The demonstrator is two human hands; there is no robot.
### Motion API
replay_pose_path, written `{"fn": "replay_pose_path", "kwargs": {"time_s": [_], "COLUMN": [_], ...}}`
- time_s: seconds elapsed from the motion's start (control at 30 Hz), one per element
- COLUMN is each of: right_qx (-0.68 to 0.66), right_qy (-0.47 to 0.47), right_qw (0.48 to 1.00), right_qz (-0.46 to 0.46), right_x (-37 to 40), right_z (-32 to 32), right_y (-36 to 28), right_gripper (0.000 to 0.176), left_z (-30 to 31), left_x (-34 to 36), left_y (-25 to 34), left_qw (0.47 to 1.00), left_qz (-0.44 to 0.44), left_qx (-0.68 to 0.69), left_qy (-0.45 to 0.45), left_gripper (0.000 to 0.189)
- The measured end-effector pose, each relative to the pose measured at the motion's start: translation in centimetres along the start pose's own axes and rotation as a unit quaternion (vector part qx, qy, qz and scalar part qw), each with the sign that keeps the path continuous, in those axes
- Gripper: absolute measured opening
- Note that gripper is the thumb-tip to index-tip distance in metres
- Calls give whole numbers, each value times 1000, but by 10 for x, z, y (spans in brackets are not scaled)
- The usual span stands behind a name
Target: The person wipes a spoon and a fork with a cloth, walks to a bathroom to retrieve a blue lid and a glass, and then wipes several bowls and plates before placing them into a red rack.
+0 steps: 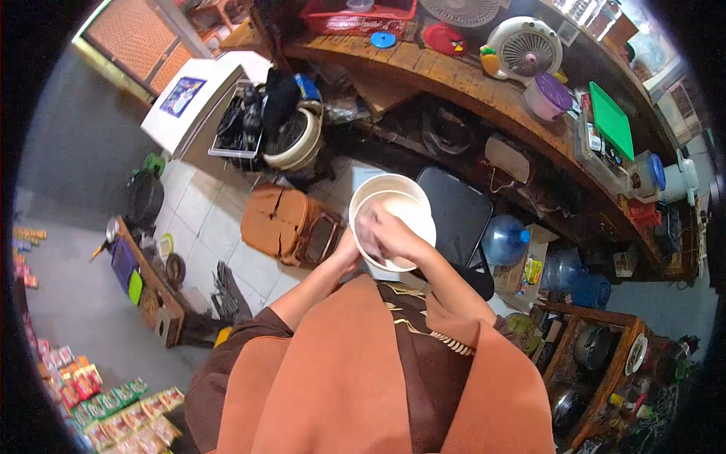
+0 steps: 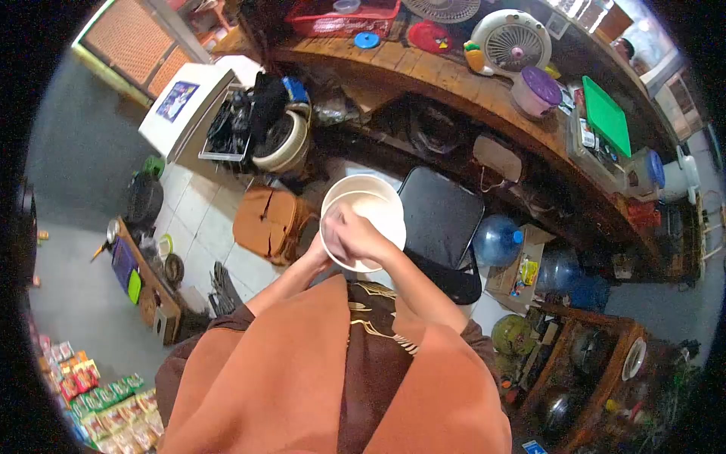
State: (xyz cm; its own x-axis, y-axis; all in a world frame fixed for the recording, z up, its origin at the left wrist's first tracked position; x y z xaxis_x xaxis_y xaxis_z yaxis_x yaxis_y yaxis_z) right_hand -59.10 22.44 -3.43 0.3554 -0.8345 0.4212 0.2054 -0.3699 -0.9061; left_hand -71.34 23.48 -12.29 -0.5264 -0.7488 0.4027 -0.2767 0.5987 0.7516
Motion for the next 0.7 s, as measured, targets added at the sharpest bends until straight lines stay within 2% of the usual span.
{"fn": "replay_pose_path", "kwargs": {"time_s": [0.03, 0.07, 0.1, 0.13, 0.17, 0.23, 0.27, 0.3, 0.37, 0.4, 0.43, 0.47, 0.5, 0.57, 0.63, 0.7], "right_qx": [-4, 222, 435, 429, 491, 498, 499, 471, 432, 367, 302, 237, 172, 255, 268, 258], "right_qy": [-70, -87, -99, -14, 245, 182, 177, 252, 297, 247, 197, 221, 246, 372, 406, 454], "right_qw": [994, 970, 895, 902, 833, 844, 846, 830, 812, 866, 917, 936, 948, 862, 844, 832], "right_qz": [83, 46, 2, -42, 66, 79, 69, 162, 255, 235, 172, 141, 108, 231, 225, 186], "right_x": [-13, -14, -16, -23, -40, -84, -96, -104, -119, -125, -128, -131, -134, -140, -138, -132], "right_z": [5, 16, 26, 30, 27, 42, 51, 56, 65, 66, 66, 66, 64, 62, 61, 62], "right_y": [9, -5, -24, -34, -32, -38, -44, -54, -67, -69, -72, -75, -76, -79, -77, -77], "right_gripper": [28, 30, 33, 38, 34, 34, 36, 28, 22, 23, 33, 40, 48, 59, 60, 46], "left_z": [10, 19, 27, 30, 22, 18, 18, 29, 24, 23, 23, 29, 30, 26, 12, 0], "left_x": [-21, -38, -57, -75, -80, -92, -103, -112, -121, -131, -140, -151, -159, -170, -171, -163], "left_y": [2, 6, 12, 20, 45, 90, 99, 108, 133, 139, 145, 149, 152, 156, 152, 156], "left_qw": [1000, 996, 985, 999, 992, 992, 991, 983, 982, 988, 991, 986, 989, 957, 968, 980], "left_qz": [2, 5, 12, -27, -27, 69, 94, 110, 116, 81, 50, 64, 26, -55, -66, -10], "left_qx": [-6, 72, 149, 25, -120, -86, -83, -98, -92, -84, -78, -111, -108, -253, -200, -147], "left_qy": [-10, -48, -86, -38, -16, -69, -55, -112, -118, -106, -94, -109, -94, -130, -134, -131], "left_gripper": [33, 34, 34, 36, 38, 40, 39, 39, 42, 42, 42, 41, 41, 40, 36, 35]}}
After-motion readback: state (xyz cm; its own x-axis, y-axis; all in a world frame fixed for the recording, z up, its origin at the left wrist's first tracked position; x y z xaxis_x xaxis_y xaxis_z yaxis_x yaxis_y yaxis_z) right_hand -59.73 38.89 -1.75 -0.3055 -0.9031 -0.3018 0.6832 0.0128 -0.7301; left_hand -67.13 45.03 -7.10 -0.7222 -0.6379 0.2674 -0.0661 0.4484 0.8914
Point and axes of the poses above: each hand's wrist, its own x-axis away from the middle knuckle, its own z-axis out of the back of the hand, y = z × x, the point moved 1 cm from there along -x, towards the middle knuckle, and after that the axes turned 4 degrees about -y, right-handed, at the moved point
